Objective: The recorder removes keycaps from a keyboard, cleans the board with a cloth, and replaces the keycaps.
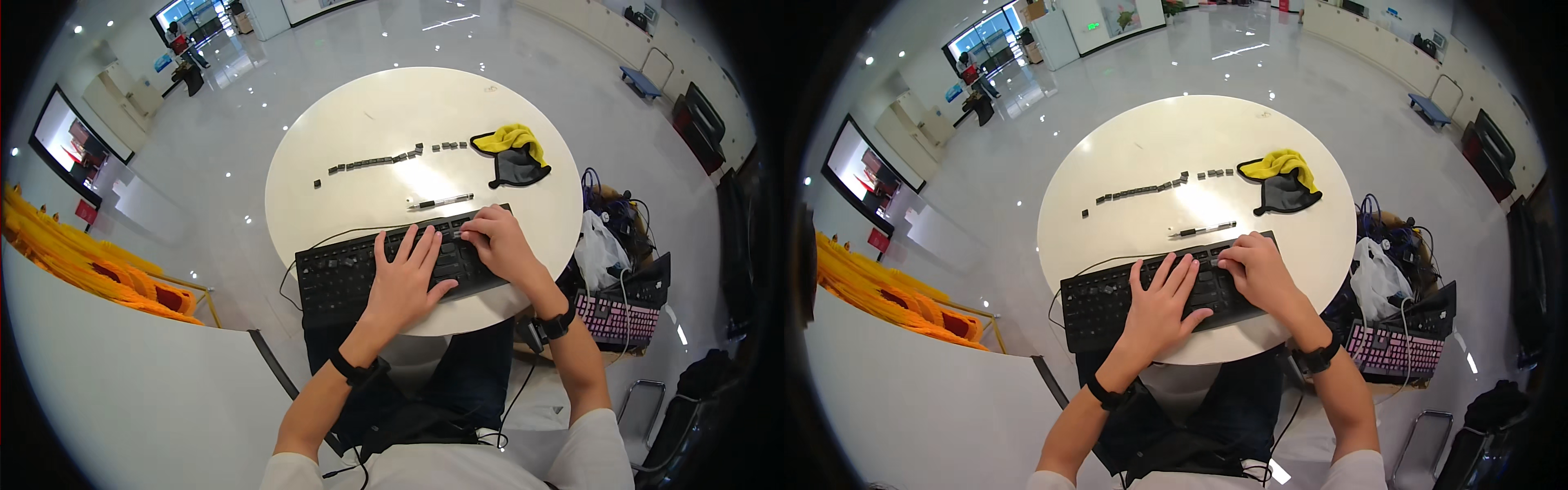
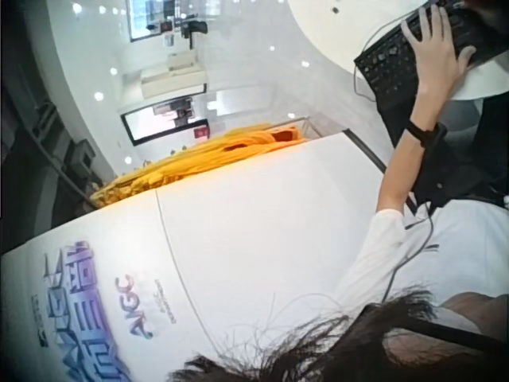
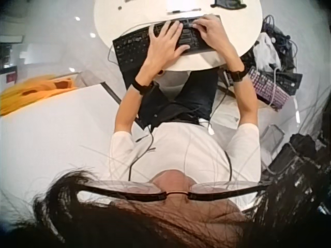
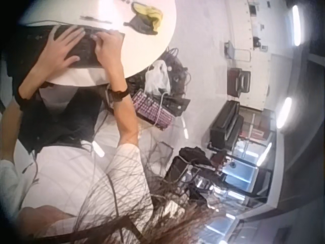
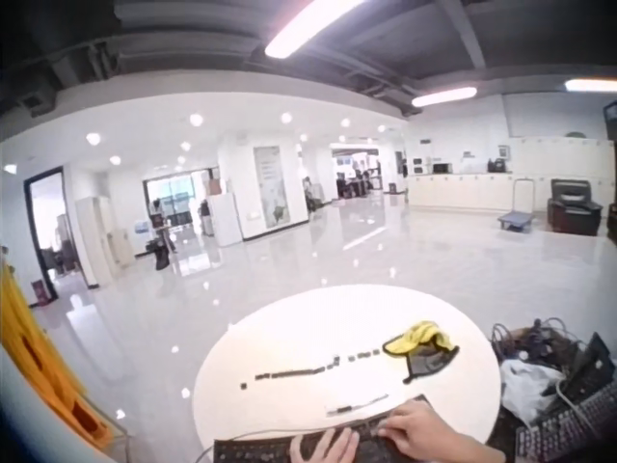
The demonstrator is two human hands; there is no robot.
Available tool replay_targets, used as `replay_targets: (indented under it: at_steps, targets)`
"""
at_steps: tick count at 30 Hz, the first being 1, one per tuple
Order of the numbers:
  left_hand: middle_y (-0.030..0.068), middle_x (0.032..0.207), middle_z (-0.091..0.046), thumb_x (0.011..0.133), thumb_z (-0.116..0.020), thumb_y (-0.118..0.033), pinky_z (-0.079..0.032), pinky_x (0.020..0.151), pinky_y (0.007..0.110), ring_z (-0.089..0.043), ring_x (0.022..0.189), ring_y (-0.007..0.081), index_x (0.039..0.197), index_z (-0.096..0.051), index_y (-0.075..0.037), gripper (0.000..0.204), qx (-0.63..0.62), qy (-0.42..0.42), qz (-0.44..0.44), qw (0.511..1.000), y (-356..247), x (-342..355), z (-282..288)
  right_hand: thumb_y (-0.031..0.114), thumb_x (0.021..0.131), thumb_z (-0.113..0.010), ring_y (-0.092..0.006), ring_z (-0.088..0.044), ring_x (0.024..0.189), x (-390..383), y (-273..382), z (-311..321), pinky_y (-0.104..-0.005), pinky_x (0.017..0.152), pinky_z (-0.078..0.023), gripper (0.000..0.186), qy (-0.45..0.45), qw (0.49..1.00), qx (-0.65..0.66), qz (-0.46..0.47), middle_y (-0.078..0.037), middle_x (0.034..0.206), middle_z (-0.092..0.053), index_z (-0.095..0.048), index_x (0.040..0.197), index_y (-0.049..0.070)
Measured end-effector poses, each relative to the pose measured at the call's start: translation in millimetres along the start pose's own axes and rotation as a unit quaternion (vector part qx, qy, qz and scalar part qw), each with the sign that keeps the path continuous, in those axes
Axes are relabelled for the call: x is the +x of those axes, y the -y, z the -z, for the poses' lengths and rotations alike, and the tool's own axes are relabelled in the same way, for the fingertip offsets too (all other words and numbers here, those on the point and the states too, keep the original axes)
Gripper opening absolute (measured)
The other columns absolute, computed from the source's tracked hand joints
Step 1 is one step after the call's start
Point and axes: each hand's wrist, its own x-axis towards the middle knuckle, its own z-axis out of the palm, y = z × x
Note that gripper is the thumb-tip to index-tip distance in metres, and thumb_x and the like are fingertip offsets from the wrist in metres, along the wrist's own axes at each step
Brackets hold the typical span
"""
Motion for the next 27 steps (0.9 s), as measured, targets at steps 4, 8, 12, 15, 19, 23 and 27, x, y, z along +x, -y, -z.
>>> replay_targets:
  at_steps: [4, 8, 12, 15, 19, 23, 27]
  targets:
    - [0.0118, 0.173, -0.057, 0.107, -0.068, -0.065, -0.022, 0.131, 0.074, -0.049, 0.163, 0.0341, 0.165, -0.060, -0.002, 0.086, 0.000, 0.002, 0.000, 1.000, -1, 0, -1, 0.006, 0.094, -0.086, -0.0363, -0.070, 0.097, -4, -2, 17, -0.0466, 0.088, -0.057, 0.009, -0.007, 1.000, -0.024, -0.001, -0.014, 0.095, -0.074, -0.083, 0.101, 0.001]
    - [0.0148, 0.174, -0.056, 0.109, -0.066, -0.064, -0.021, 0.132, 0.073, -0.049, 0.163, 0.0347, 0.166, -0.058, -0.001, 0.085, -0.006, 0.002, -0.001, 1.000, -2, 0, 4, 0.005, 0.097, -0.083, -0.0373, -0.072, 0.097, -13, -7, 39, -0.0459, 0.088, -0.058, 0.008, -0.026, 0.995, -0.046, -0.082, -0.016, 0.097, -0.075, -0.083, 0.103, 0.000]
    - [0.0153, 0.173, -0.057, 0.109, -0.066, -0.063, -0.022, 0.133, 0.072, -0.049, 0.163, 0.0344, 0.165, -0.058, 0.001, 0.085, -0.011, 0.002, 0.006, 1.000, -4, -3, 4, 0.006, 0.098, -0.082, -0.0349, -0.073, 0.087, -38, -39, 48, -0.0431, 0.082, -0.058, 0.011, -0.108, 0.984, -0.052, -0.134, -0.017, 0.095, -0.075, -0.083, 0.104, -0.002]
    - [0.0172, 0.160, -0.065, 0.106, -0.076, -0.049, -0.029, 0.131, 0.069, -0.057, 0.154, 0.0342, 0.154, -0.067, 0.002, 0.070, -0.021, -0.070, -0.005, 0.997, -4, -4, 4, 0.008, 0.097, -0.082, -0.0306, -0.073, 0.088, -59, -63, 48, -0.0414, 0.082, -0.058, 0.015, -0.135, 0.957, -0.038, -0.253, -0.015, 0.096, -0.077, -0.086, 0.108, 0.000]
    - [0.0151, 0.137, -0.072, 0.098, -0.081, -0.020, -0.038, 0.124, 0.066, -0.067, 0.137, 0.0322, 0.133, -0.077, -0.001, 0.041, -0.018, -0.177, -0.034, 0.983, -4, -15, 6, 0.007, 0.097, -0.082, -0.0310, -0.070, 0.091, -53, -53, 47, -0.0413, 0.086, -0.057, 0.014, -0.122, 0.966, -0.079, -0.215, -0.015, 0.096, -0.076, -0.087, 0.108, 0.000]
    - [0.0114, 0.131, -0.072, 0.093, -0.082, -0.017, -0.039, 0.123, 0.063, -0.069, 0.132, 0.0295, 0.128, -0.077, -0.004, 0.037, -0.046, -0.192, 0.008, 0.980, -3, -46, 32, 0.005, 0.097, -0.081, -0.0340, -0.071, 0.100, -59, -65, 39, -0.0420, 0.089, -0.058, 0.016, -0.128, 0.972, -0.084, -0.178, -0.020, 0.107, -0.073, -0.086, 0.111, -0.002]
    - [0.0098, 0.125, -0.072, 0.092, -0.083, -0.014, -0.038, 0.123, 0.060, -0.070, 0.125, 0.0296, 0.127, -0.078, -0.007, 0.036, -0.033, -0.231, 0.135, 0.963, 33, -88, 66, 0.004, 0.098, -0.080, -0.0319, -0.071, 0.100, -63, -73, 40, -0.0406, 0.091, -0.059, 0.023, -0.104, 0.979, -0.073, -0.161, -0.018, 0.111, -0.073, -0.084, 0.119, -0.003]
